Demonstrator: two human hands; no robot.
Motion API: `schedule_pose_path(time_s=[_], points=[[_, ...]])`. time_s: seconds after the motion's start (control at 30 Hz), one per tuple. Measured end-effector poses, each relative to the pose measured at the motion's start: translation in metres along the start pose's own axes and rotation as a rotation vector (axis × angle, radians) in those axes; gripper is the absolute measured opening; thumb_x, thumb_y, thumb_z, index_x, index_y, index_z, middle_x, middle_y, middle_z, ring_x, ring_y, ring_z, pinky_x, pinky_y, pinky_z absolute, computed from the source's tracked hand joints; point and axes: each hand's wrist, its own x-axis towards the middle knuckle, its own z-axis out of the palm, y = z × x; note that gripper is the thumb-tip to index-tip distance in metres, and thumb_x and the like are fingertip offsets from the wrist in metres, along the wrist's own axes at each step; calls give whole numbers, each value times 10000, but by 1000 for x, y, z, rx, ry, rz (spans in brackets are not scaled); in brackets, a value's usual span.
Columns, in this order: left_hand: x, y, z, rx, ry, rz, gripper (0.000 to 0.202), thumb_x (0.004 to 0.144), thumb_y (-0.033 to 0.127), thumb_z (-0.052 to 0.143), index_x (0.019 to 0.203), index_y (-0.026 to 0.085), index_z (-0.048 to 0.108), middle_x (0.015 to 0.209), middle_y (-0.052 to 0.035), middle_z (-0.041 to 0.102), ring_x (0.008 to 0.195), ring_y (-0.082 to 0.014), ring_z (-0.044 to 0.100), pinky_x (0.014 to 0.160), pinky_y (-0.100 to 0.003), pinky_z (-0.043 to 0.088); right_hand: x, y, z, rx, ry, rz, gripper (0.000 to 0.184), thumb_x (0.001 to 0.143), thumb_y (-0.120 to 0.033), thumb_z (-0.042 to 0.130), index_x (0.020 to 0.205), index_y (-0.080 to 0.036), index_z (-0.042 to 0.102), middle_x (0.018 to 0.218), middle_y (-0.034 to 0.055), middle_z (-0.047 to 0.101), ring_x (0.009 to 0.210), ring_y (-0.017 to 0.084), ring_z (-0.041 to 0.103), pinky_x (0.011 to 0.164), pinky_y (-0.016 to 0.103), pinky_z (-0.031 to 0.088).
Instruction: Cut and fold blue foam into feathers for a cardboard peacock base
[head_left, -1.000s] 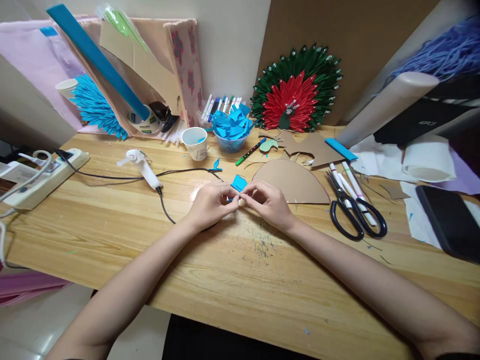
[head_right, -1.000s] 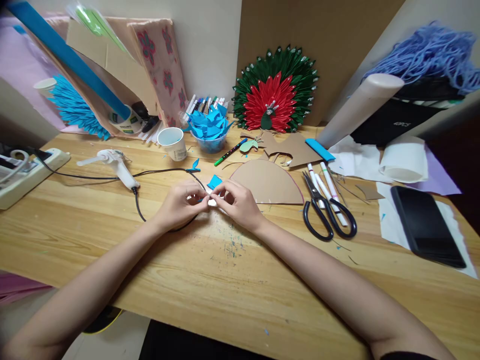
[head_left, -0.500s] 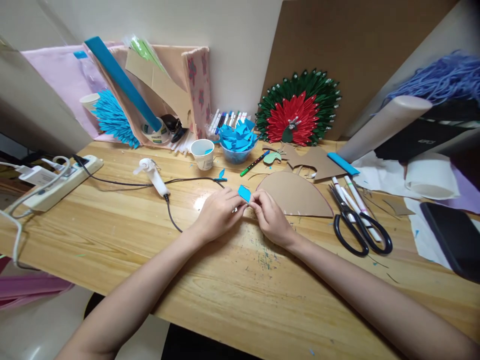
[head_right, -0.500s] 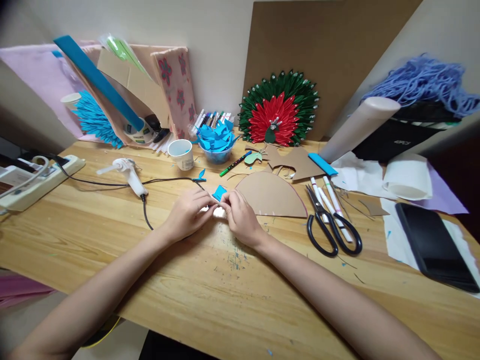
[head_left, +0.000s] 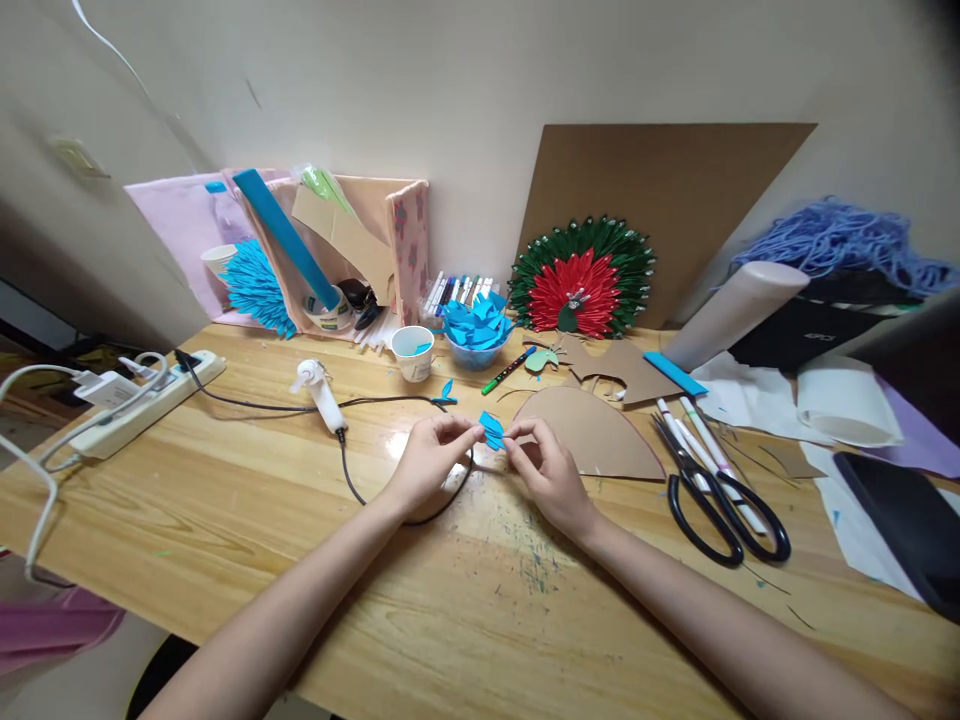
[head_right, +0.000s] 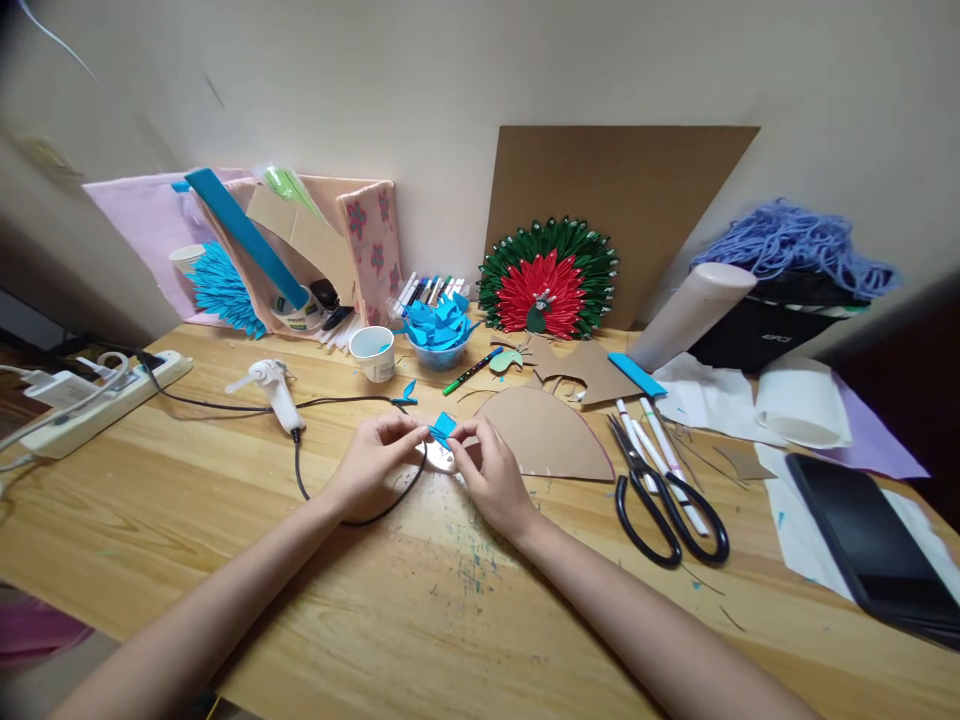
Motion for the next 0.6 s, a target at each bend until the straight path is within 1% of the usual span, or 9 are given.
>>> schedule_pose_path(time_s=[0.07, 0.13, 0.2, 0.27, 0.33, 0.43, 0.6], points=[[-1, 1, -1, 56, 3, 32, 308, 713, 421, 657, 769, 118, 650, 718, -37, 647, 646, -131, 575, 568, -229, 471, 0, 0, 0, 15, -28, 6, 185, 878, -353, 499, 982, -201, 487, 939, 40, 570, 685, 129, 594, 631, 258, 485], [-2, 3, -2, 141, -10, 81, 285, 743, 402, 630, 782, 120, 649, 732, -40, 648, 662, -134, 579, 587, -233, 473, 0, 1, 0, 25, -82, 9, 229, 888, -362, 477, 1052, -202, 495, 1006, 58, 579, 747, 143, 610, 669, 272, 497], [-3, 4, -3, 249, -35, 141, 245, 773, 367, 600, 781, 127, 650, 741, -39, 648, 688, -138, 582, 615, -235, 472, 1, 1, -1, 7, -151, 4, 232, 908, -359, 434, 1046, -200, 531, 983, 57, 594, 775, 152, 610, 691, 279, 495], [-4, 5, -4, 342, -71, 188, 219, 794, 338, 572, 777, 135, 651, 747, -37, 650, 708, -141, 581, 637, -236, 467, 2, 1, 0, -36, -190, -4, 230, 917, -354, 416, 972, -195, 572, 889, 43, 603, 748, 151, 598, 678, 274, 480], [-5, 6, -5, 401, -96, 214, 208, 805, 321, 552, 777, 139, 649, 752, -37, 653, 712, -141, 577, 643, -236, 459, 2, 1, 0, -66, -185, -11, 222, 912, -349, 428, 911, -191, 584, 823, 30, 597, 716, 147, 581, 661, 266, 462], [-5, 8, -5, 451, -105, 235, 199, 805, 309, 544, 771, 138, 641, 745, -35, 650, 699, -138, 568, 640, -236, 446, 2, 0, 0, -65, -158, -15, 222, 905, -353, 437, 862, -189, 580, 787, 22, 588, 689, 142, 565, 635, 254, 446], [-4, 11, -7, 464, -113, 211, 192, 789, 309, 547, 739, 141, 626, 731, -31, 638, 696, -141, 564, 627, -236, 437, 3, -1, -1, 32, -135, 32, 242, 896, -386, 441, 830, -191, 567, 741, 8, 566, 630, 137, 567, 599, 247, 447]])
